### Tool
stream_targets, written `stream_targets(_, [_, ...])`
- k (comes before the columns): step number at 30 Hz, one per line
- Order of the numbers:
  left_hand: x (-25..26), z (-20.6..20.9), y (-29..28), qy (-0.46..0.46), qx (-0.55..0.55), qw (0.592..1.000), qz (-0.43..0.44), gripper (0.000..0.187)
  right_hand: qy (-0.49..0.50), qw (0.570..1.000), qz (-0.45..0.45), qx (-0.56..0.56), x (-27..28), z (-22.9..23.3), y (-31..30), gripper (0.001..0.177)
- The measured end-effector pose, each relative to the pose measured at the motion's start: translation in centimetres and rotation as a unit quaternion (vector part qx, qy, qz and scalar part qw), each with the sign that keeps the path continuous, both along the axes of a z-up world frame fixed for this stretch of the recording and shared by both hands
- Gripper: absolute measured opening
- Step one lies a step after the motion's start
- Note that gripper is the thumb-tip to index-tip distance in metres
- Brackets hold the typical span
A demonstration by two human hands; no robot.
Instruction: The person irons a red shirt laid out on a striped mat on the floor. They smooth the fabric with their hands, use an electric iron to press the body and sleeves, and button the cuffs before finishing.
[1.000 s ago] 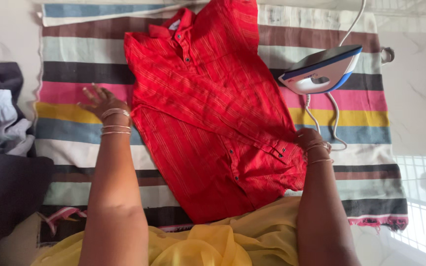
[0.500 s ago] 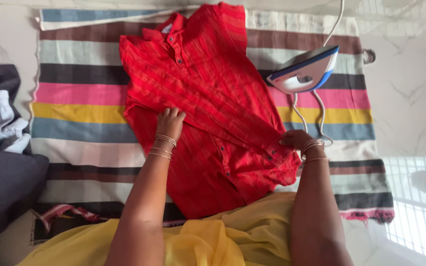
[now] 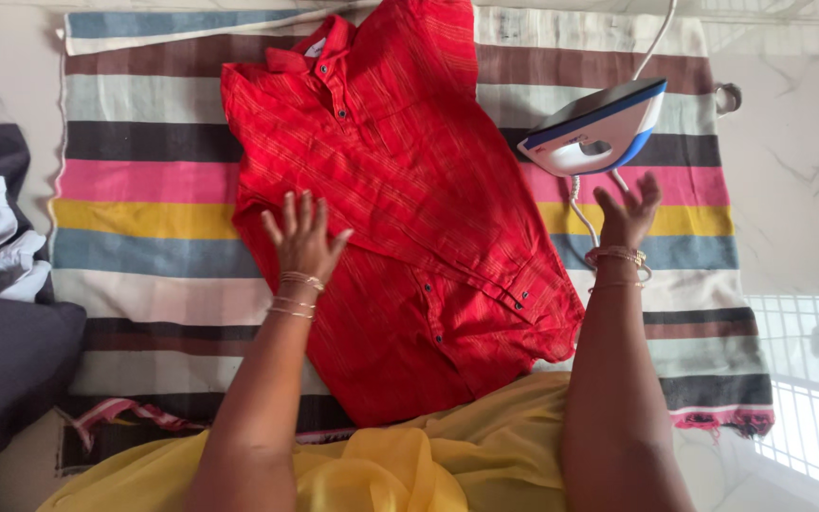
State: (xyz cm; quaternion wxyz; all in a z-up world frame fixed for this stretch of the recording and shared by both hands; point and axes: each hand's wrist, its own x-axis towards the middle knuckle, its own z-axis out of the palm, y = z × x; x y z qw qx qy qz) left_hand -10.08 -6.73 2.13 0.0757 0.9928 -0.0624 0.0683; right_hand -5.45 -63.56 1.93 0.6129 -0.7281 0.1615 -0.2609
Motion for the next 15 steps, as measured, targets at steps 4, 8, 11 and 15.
stream_targets(4, [2.0,-0.1,-4.9,0.072,-0.029,0.991,-0.113,0.072,-0.086,0.983,0.122,0.106,2.9,0.8,1.4,0.074])
stream_targets(8, [3.2,-0.4,-7.0,0.082,-0.011,0.993,-0.085,0.082,-0.078,0.983,0.13,0.103,4.4,0.5,2.4,0.05])
stream_targets(11, [4.0,-0.7,-8.2,0.153,-0.002,0.988,-0.015,0.089,-0.106,0.98,0.129,0.112,4.6,0.9,2.9,0.043])
stream_targets(15, [3.7,-1.0,-7.7,0.143,-0.014,0.989,0.048,0.091,-0.136,0.972,0.161,0.103,4.4,4.0,4.6,0.032])
